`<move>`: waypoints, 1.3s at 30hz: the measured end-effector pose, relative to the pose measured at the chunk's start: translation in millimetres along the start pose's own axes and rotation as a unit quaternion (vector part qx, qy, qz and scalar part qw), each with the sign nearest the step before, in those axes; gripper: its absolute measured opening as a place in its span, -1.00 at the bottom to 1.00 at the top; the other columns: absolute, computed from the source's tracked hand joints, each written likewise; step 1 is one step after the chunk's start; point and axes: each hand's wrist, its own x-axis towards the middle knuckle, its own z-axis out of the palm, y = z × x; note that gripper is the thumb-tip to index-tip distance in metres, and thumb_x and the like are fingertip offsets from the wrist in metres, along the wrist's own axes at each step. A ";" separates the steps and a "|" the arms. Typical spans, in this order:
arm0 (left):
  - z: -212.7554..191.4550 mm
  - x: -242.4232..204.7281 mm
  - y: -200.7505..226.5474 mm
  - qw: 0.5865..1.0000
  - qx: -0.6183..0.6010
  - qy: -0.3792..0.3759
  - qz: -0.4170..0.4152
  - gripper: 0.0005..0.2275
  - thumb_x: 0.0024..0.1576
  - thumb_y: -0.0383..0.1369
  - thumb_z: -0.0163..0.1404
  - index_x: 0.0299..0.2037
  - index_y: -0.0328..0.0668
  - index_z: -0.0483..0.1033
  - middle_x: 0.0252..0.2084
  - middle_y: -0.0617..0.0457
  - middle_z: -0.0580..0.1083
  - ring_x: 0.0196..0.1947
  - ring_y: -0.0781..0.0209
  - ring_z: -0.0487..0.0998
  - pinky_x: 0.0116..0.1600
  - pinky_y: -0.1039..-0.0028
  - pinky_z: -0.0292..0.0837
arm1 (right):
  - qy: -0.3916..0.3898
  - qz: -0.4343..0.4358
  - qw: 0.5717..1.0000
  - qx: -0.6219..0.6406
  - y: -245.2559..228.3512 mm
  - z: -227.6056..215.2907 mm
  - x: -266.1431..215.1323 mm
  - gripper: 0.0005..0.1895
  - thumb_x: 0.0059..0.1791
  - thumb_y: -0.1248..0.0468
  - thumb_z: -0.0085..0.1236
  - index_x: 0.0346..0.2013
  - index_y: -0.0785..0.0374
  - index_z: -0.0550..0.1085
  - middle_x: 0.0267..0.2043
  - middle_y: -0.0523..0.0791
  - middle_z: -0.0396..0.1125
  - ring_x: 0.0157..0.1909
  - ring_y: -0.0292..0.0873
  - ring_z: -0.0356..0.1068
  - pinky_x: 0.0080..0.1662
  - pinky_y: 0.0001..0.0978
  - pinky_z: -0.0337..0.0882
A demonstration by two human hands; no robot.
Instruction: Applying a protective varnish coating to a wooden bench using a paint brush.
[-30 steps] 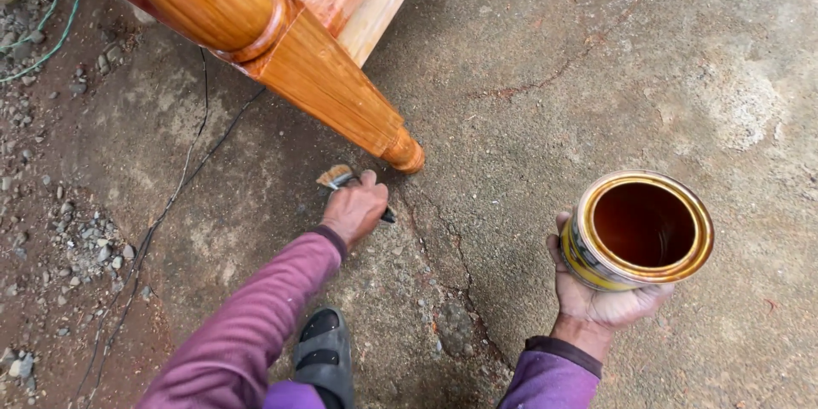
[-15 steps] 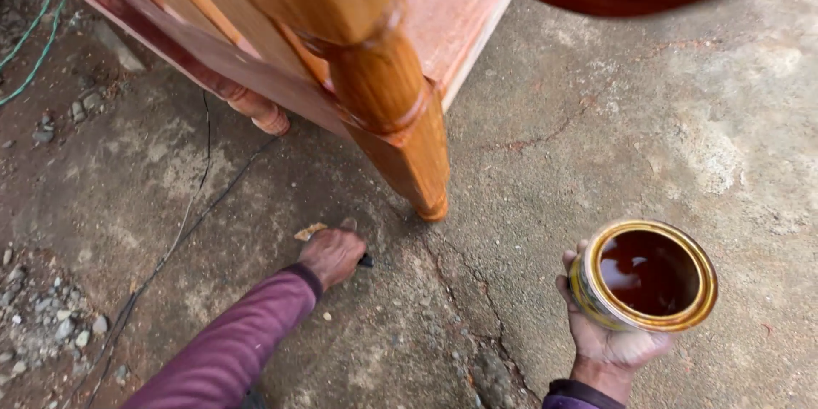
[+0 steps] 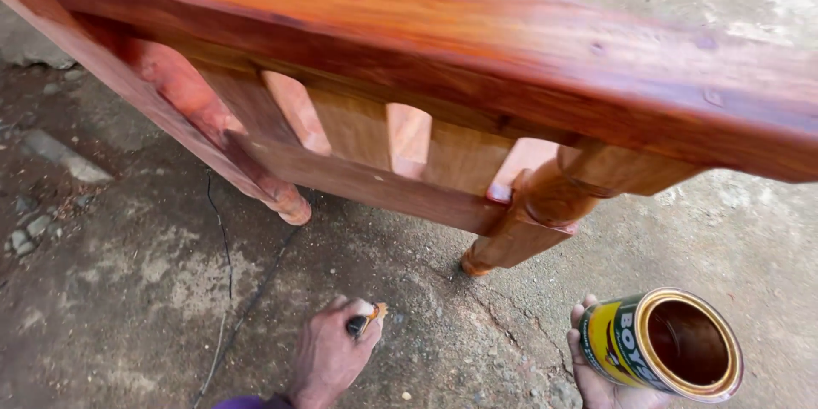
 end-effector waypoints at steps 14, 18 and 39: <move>-6.1 10.8 -102.5 0.863 -0.467 0.106 -0.163 -0.83 0.09 -0.29 0.17 -0.16 -0.06 0.69 -0.49 -0.07 0.61 -0.58 0.23 0.56 -0.59 0.47 0.38 | -0.220 0.041 0.965 0.134 61.8 115.0 -124.3 -0.16 0.16 -0.27 0.03 0.50 0.27 0.22 0.39 0.33 0.13 0.36 0.39 0.18 0.12 0.26 0.47; -89.7 -42.1 -78.0 0.818 -0.530 0.216 -0.066 -0.80 0.13 -0.37 0.12 -0.09 -0.27 0.63 -0.46 -0.08 0.62 -0.58 0.32 0.60 -0.54 0.56 0.50 | -0.251 0.101 0.952 0.143 73.0 135.7 -143.5 -0.13 0.09 -0.31 -0.02 0.45 0.27 0.20 0.36 0.32 0.12 0.34 0.42 0.18 0.09 0.26 0.47; -140.3 -107.4 117.7 0.932 -0.015 0.093 0.350 -0.92 0.05 -0.44 0.17 -0.29 -0.23 0.60 -0.36 0.01 0.55 -0.44 0.22 0.62 -0.42 0.43 0.51 | -0.192 0.319 0.923 0.098 149.5 69.7 -120.6 -0.28 0.04 -0.21 -0.16 0.21 0.33 0.38 0.16 0.11 0.40 0.13 0.09 0.43 0.22 0.05 0.39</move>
